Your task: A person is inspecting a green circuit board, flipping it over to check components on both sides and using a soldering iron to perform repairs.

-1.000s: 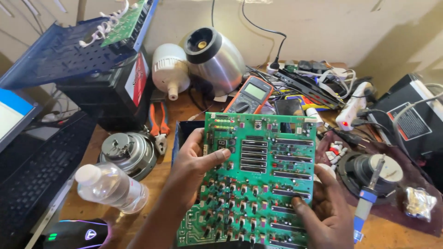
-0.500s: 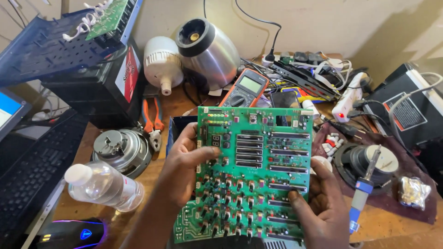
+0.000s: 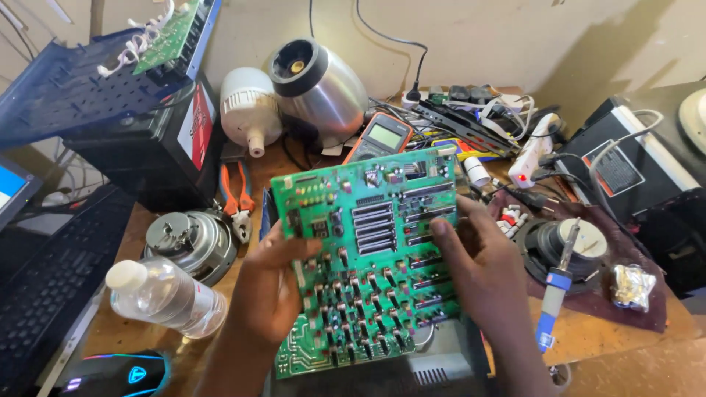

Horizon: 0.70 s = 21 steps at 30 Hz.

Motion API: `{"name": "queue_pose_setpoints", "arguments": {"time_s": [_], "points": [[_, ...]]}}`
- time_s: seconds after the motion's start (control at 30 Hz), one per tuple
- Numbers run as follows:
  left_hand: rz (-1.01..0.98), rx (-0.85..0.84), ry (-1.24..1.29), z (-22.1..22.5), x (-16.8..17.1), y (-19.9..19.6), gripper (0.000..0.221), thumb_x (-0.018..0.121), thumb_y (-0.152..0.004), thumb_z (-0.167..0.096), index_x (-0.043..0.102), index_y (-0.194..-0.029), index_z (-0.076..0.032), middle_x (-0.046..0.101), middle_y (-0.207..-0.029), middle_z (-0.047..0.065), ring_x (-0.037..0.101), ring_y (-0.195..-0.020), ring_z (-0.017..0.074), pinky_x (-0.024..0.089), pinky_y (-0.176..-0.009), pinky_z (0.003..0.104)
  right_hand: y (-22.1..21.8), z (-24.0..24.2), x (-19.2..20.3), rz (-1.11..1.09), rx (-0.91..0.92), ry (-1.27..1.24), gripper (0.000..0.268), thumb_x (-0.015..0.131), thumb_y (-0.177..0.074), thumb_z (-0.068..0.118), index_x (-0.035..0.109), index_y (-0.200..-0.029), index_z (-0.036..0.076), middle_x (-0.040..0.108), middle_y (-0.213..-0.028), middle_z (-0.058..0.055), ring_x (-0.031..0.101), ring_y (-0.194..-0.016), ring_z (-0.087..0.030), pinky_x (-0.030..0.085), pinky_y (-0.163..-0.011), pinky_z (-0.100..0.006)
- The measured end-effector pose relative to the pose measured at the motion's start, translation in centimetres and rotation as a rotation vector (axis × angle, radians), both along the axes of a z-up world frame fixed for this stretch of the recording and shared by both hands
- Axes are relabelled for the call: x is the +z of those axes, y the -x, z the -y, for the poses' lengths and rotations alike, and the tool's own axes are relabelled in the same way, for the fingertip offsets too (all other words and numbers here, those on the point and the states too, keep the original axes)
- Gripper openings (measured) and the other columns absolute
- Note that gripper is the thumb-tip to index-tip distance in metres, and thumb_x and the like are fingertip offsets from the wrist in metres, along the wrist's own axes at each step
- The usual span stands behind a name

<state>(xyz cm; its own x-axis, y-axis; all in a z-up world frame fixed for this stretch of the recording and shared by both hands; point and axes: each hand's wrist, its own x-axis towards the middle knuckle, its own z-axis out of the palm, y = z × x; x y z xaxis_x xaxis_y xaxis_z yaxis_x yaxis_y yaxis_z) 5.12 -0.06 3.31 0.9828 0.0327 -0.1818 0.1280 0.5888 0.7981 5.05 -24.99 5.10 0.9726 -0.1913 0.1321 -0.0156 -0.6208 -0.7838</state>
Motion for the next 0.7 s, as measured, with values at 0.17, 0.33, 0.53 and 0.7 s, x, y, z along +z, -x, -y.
{"name": "queue_pose_setpoints", "arguments": {"time_s": [0.17,0.33,0.53,0.7], "points": [[0.105,0.005,0.055,-0.6,-1.2,2.2,0.067,0.078,-0.072,0.001,0.064,-0.137,-0.001,0.075,-0.118,0.012,0.07,-0.105,0.0287,0.052,-0.091,0.041,-0.3,-1.0,0.1,0.081,-0.003,-0.074,0.046,0.054,-0.102,0.052,0.075,-0.13,0.022,0.077,-0.092,0.0,0.067,-0.086,-0.014,0.048,-0.074,-0.034],[0.347,-0.265,0.148,-0.6,-1.2,4.9,0.07,0.085,-0.09,-0.02,0.058,-0.15,0.003,0.071,-0.144,0.019,0.067,-0.133,0.0354,0.047,-0.115,0.049,-0.1,-0.4,-0.5,0.135,-0.024,-0.186,0.05,0.055,-0.102,0.048,0.076,-0.136,0.018,0.08,-0.134,-0.004,0.069,-0.13,-0.02,0.051,-0.101,-0.036],[0.036,-0.188,-0.119,-0.8,-4.1,5.9,0.081,0.088,-0.071,0.001,0.063,-0.148,-0.007,0.081,-0.131,0.015,0.077,-0.116,0.0309,0.056,-0.097,0.045,0.2,1.1,-3.2,0.107,0.127,-0.228,0.077,0.062,-0.097,0.048,0.049,-0.161,0.006,0.027,-0.178,-0.024,0.015,-0.168,-0.026,0.027,-0.125,-0.043],[-0.28,-0.292,-0.33,-0.8,-2.0,5.9,0.082,0.089,-0.063,-0.02,0.078,-0.143,-0.003,0.089,-0.129,0.014,0.078,-0.12,0.0275,0.056,-0.099,0.041,0.4,0.8,-3.2,0.108,0.053,-0.184,0.065,0.051,-0.104,0.044,0.055,-0.159,0.01,0.059,-0.162,-0.014,0.052,-0.153,-0.028,0.041,-0.118,-0.042]]}}
